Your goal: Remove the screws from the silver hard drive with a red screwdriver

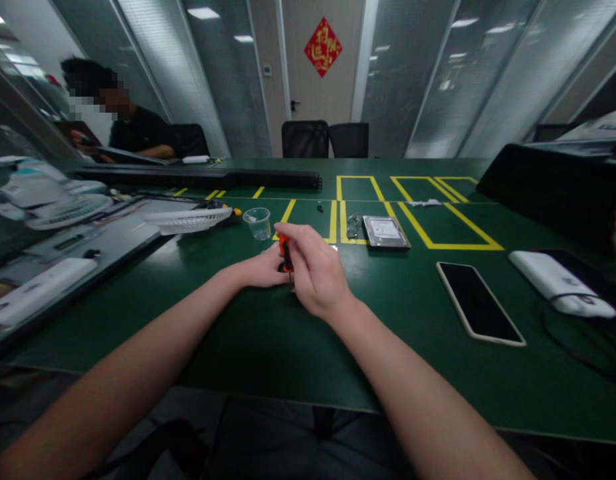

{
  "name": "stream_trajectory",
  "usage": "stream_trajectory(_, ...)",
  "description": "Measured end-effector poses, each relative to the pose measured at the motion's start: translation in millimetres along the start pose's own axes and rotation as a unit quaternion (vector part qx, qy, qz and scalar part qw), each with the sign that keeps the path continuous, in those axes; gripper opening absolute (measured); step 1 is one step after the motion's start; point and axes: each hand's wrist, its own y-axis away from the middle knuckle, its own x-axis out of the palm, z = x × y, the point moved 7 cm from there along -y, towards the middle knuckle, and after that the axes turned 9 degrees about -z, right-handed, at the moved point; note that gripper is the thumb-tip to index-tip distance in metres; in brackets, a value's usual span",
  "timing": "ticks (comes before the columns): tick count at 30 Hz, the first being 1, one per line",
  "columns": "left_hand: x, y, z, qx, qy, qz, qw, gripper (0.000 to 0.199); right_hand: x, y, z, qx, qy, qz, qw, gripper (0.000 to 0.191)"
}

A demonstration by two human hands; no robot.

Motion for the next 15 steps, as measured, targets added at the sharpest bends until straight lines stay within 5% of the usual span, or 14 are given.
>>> stream_trajectory(15,-5.8,2.6,-8.3,-0.032,0.004,0.020,0.999,0.060,-0.6,-1.3,2.0,0.009,0.005,-0.017,1.000,0.023)
